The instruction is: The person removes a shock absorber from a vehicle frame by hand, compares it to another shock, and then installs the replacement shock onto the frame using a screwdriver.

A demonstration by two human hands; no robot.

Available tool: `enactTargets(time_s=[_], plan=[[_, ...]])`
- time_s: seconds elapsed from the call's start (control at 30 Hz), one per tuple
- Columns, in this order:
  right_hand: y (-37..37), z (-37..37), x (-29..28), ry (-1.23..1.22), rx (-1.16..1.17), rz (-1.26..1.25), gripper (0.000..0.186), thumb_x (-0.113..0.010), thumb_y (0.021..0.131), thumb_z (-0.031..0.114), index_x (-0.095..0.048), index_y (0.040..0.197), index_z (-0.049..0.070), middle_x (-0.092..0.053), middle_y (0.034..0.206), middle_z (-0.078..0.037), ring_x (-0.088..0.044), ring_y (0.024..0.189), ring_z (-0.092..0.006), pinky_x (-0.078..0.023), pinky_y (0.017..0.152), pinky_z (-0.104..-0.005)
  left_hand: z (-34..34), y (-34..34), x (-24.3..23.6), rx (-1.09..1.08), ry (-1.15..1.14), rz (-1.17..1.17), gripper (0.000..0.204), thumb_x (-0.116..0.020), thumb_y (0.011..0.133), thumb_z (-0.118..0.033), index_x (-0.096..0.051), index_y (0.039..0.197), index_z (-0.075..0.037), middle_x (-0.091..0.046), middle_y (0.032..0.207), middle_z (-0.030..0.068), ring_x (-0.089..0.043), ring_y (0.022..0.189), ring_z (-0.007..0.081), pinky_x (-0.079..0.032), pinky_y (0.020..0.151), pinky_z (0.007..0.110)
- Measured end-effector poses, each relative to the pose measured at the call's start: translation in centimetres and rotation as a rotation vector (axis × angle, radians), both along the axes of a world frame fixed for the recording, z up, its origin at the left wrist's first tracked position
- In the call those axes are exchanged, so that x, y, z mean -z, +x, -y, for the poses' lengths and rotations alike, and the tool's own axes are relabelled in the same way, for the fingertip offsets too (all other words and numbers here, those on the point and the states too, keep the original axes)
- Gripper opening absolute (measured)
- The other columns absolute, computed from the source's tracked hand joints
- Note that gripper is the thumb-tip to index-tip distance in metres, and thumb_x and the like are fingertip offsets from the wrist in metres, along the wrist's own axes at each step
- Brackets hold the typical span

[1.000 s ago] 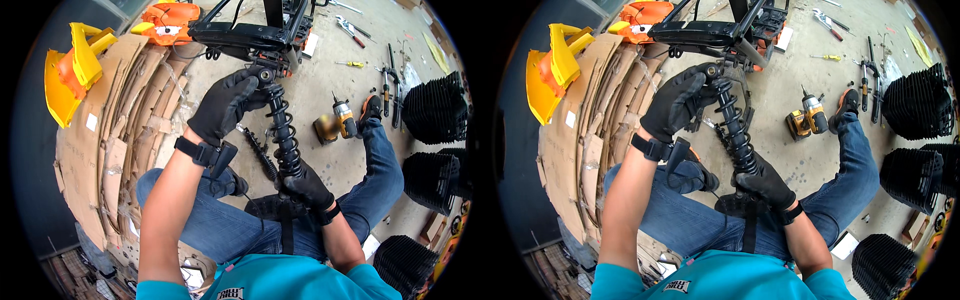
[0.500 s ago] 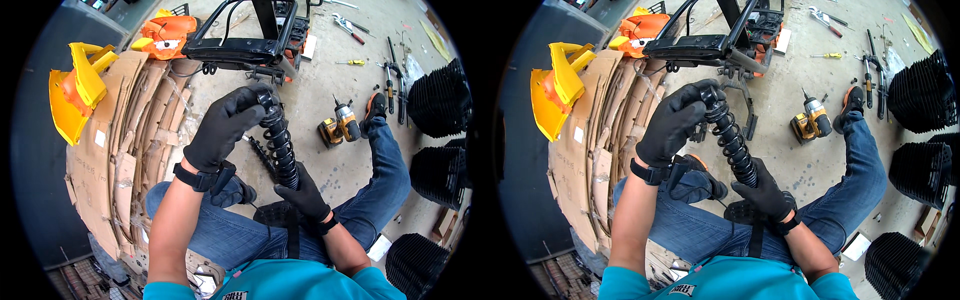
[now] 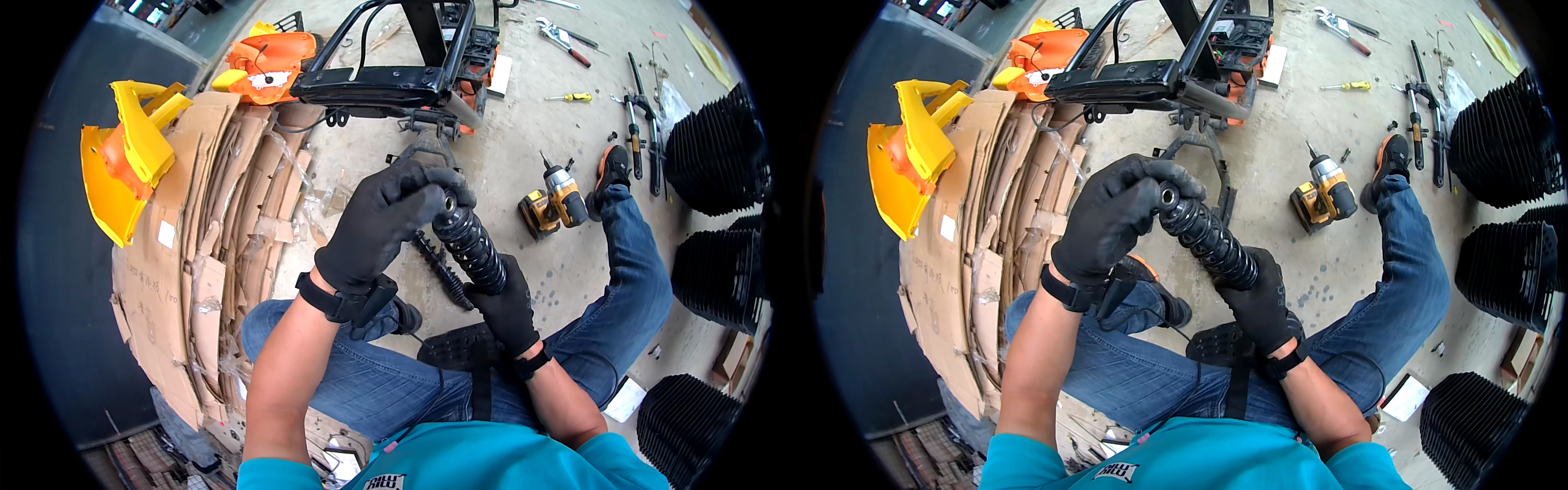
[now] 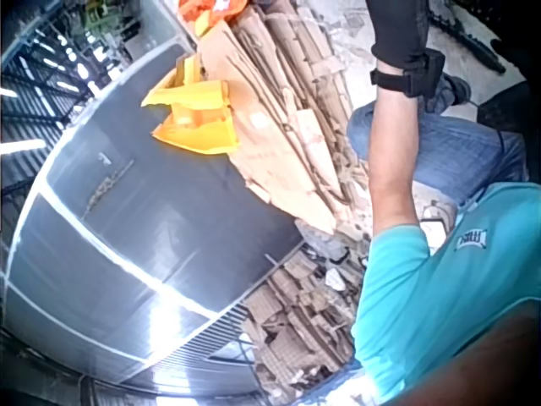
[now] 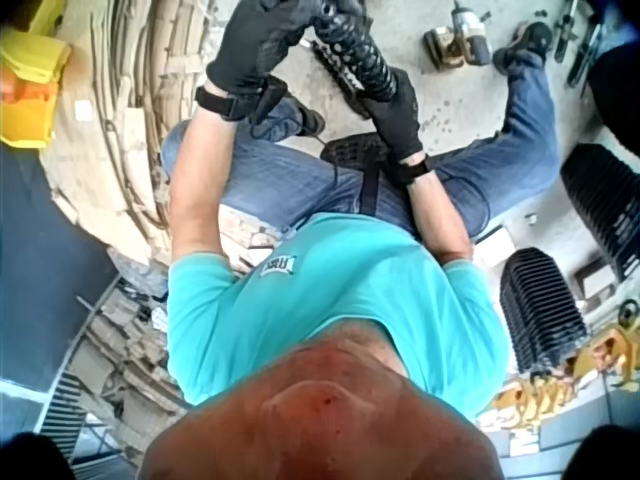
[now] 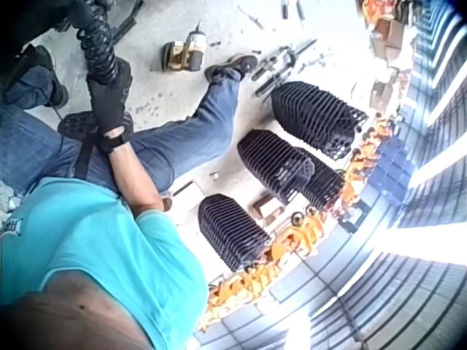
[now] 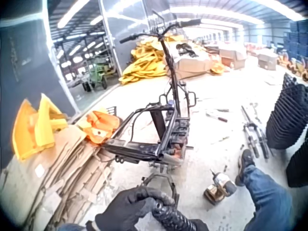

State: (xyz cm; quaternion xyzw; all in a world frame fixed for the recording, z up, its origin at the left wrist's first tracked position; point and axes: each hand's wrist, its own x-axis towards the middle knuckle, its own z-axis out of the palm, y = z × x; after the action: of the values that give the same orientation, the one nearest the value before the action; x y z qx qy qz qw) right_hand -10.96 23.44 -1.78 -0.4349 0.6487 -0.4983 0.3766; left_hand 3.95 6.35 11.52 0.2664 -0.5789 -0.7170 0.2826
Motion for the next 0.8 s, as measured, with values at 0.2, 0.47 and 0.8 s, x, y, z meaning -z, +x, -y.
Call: enactTargets(time_s=[0.2, 0.47, 0.8], plan=[[0.0, 0.0, -1.1, 0.086, -0.09, 0.275, 0.049, -0.079, 0.072, 0.003, -0.054, 0.115, 0.0, -0.067, 0.099, -0.011, -0.066, 0.088, -0.0199, -0.053, 0.078, -0.034, 0.5, -0.2, 0.3, -0.03, 0.279, -0.113, 0.041, -0.044, 0.105, -0.037, -0.063, 0.109, 0.0, -0.068, 0.102, 0.0133, -0.066, 0.094, 0.0197, -0.054, 0.084, 0.034], [0.5, 0.1, -3.1, 0.176, -0.198, 0.427, 0.051, -0.077, 0.081, 0.006, -0.044, 0.12, 0.002, -0.063, 0.109, -0.01, -0.062, 0.088, -0.0102, -0.054, 0.071, -0.0263, 1.1, 0.9, 0.2, -0.084, 0.141, -0.003, 0.046, -0.041, 0.107, -0.035, -0.057, 0.129, 0.002, -0.067, 0.114, 0.0114, -0.064, 0.102, 0.0172, -0.05, 0.084, 0.028], [0.3, -0.2, -2.1, 0.177, -0.29, 0.507, 0.048, -0.078, 0.085, 0.019, -0.054, 0.123, 0.003, -0.062, 0.105, -0.003, -0.058, 0.088, -0.0077, -0.051, 0.076, -0.0251, 1.9, 1.4, 0.4, -0.104, 0.121, -0.066, 0.043, -0.049, 0.105, -0.025, -0.051, 0.137, 0.003, -0.063, 0.124, 0.0134, -0.063, 0.111, 0.0204, -0.05, 0.098, 0.035]])
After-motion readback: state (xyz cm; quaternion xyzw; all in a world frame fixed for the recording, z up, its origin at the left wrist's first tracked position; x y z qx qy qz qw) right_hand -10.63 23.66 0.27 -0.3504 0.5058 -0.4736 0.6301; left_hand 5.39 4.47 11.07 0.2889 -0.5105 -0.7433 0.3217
